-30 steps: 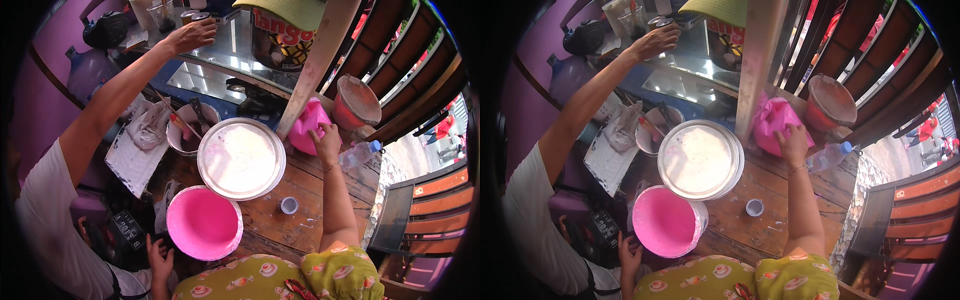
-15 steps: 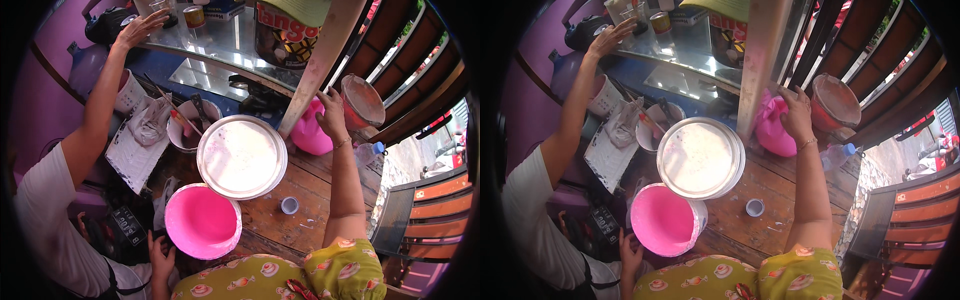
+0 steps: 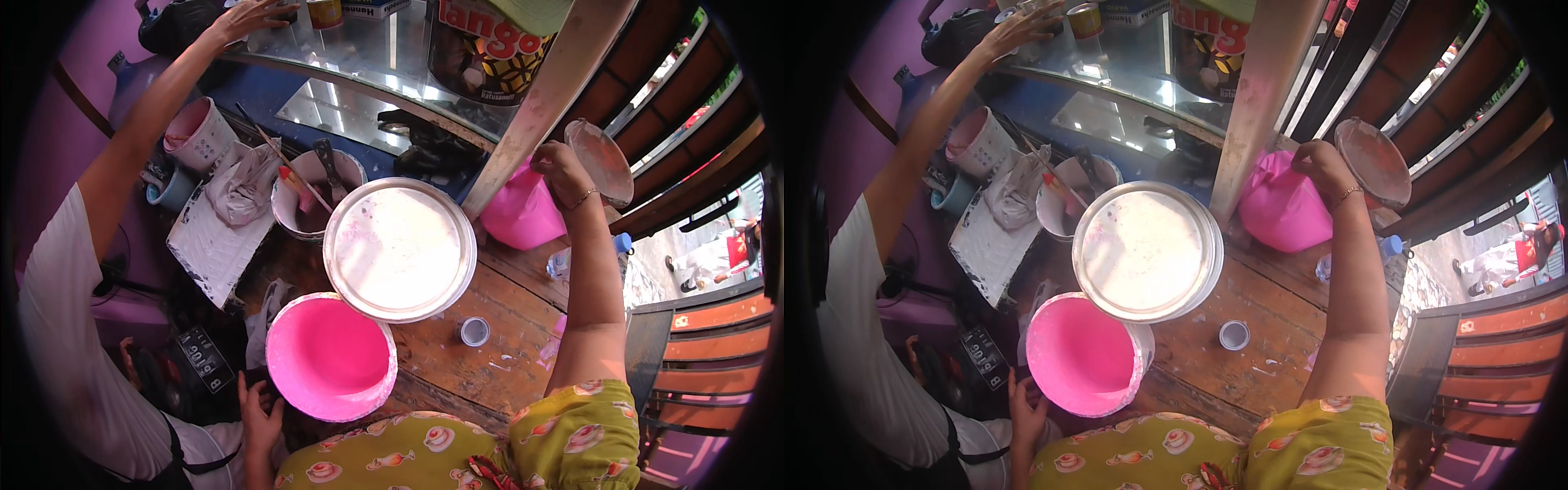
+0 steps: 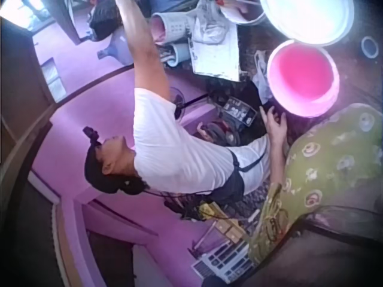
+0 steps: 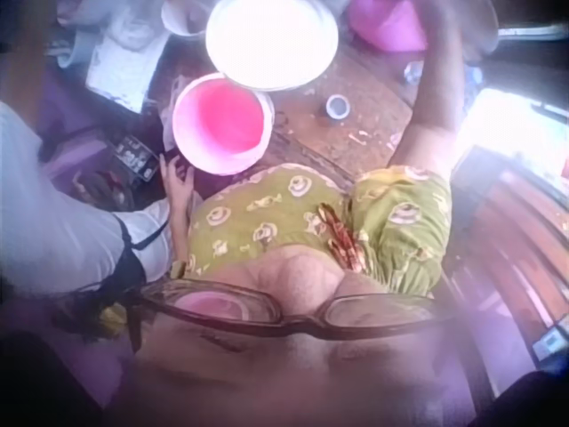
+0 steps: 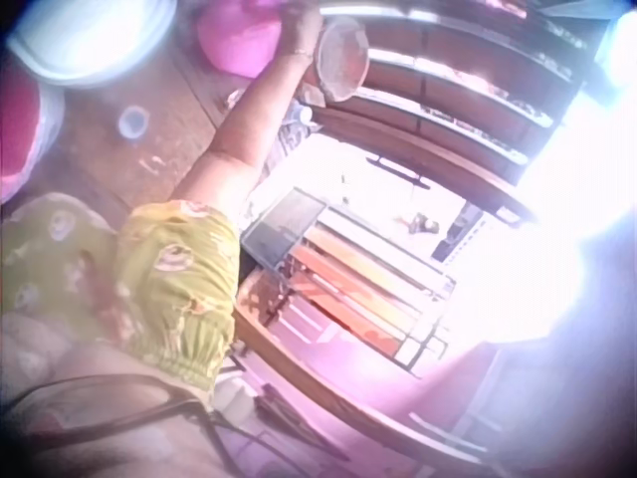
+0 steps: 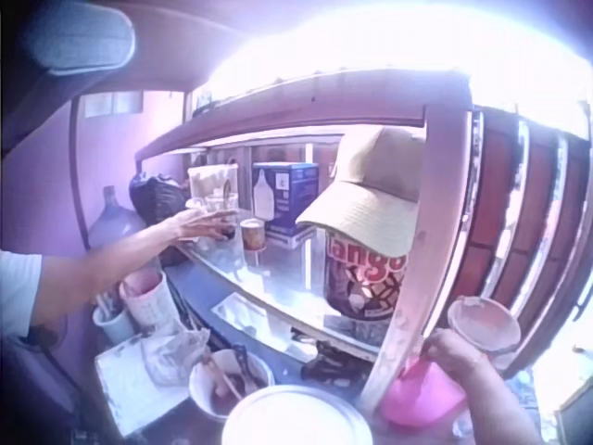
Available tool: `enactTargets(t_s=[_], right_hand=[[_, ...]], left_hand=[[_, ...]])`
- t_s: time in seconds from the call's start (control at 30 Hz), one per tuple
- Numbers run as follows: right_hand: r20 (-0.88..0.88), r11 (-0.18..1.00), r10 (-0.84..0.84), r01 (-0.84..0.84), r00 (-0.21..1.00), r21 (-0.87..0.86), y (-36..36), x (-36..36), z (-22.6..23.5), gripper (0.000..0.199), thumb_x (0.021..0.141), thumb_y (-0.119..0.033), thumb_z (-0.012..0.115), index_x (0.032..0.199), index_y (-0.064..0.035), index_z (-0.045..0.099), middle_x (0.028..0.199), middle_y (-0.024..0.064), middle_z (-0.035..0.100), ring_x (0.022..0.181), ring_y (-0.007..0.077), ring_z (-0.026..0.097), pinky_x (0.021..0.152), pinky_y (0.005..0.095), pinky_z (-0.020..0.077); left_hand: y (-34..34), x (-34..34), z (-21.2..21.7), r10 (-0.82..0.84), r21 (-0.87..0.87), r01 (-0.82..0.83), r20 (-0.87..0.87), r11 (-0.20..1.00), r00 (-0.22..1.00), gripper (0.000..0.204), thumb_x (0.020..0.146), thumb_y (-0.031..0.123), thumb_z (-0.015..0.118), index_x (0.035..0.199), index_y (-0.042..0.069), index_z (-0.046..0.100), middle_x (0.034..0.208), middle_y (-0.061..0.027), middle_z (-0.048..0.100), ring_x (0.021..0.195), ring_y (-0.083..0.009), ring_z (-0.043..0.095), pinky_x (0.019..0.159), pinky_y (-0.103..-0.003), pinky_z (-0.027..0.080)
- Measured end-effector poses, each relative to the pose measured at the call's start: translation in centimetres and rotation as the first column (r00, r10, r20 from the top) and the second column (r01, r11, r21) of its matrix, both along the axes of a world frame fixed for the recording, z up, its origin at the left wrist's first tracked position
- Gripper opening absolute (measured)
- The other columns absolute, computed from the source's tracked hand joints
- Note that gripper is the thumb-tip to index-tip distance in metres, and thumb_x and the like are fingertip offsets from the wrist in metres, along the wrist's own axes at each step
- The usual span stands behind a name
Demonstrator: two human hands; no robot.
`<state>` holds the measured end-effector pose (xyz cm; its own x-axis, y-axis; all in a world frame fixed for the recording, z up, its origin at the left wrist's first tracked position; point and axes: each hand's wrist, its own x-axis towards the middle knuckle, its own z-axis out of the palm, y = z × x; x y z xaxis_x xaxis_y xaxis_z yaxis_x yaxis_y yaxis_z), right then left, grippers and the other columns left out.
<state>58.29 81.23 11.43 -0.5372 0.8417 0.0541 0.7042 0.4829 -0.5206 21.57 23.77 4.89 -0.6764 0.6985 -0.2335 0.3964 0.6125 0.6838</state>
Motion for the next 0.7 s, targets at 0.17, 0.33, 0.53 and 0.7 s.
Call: enactTargets(t_s=[0.17,0.33,0.53,0.7], right_hand=[[-0.135,0.986,-0.029,0.006,0.99,-0.169,-0.8,0.8,-0.1,0.045,0.065,-0.001,0.068,0.109,0.002,0.06,0.104,0.0154,0.062,0.094,0.0208,0.059,0.078,0.0319,0.0482],[-0.203,0.978,-0.085,0.043,0.975,-0.206,-1.3,0.9,-2.3,0.068,0.061,-0.003,0.075,0.124,-0.0008,0.049,0.102,0.0133,0.061,0.087,0.0192,0.058,0.076,0.0302,0.0482],[-0.303,0.969,-0.226,0.181,0.926,-0.171,-0.5,2.5,-7.0,0.061,0.065,-0.012,0.076,0.12,0.0002,0.053,0.102,0.0142,0.062,0.09,0.0227,0.06,0.08,0.0341,0.0474],[-0.166,0.963,-0.258,0.266,0.952,0.032,-2.3,1.3,-7.0,0.035,0.071,-0.018,0.071,0.101,-0.0014,0.065,0.092,0.0134,0.063,0.078,0.0238,0.06,0.074,0.0353,0.0463]], left_hand=[[0.8,-0.1,0.0,-0.031,0.03,0.031,0.01,0.999,0.999,0.042,0.073,0.001,0.067,0.111,-0.005,0.051,0.147,-0.0207,0.019,0.085,-0.0196,0.06,0.071,-0.027,0.05],[1.3,-0.1,-0.3,-0.041,0.076,0.038,0.041,0.996,0.998,0.04,0.073,-0.001,0.065,0.111,-0.006,0.051,0.147,-0.0231,0.016,0.086,-0.0185,0.062,0.071,-0.026,0.05],[1.5,0.1,-0.3,-0.028,0.095,0.02,0.085,0.995,0.996,0.04,0.074,-0.002,0.064,0.111,-0.007,0.05,0.147,-0.0227,0.013,0.088,-0.0179,0.062,0.072,-0.026,0.051],[1.2,0.1,-0.2,-0.029,0.078,0.022,0.087,0.997,0.996,0.04,0.074,-0.003,0.063,0.111,-0.007,0.05,0.147,-0.0227,0.013,0.087,-0.0181,0.063,0.073,-0.026,0.051]])
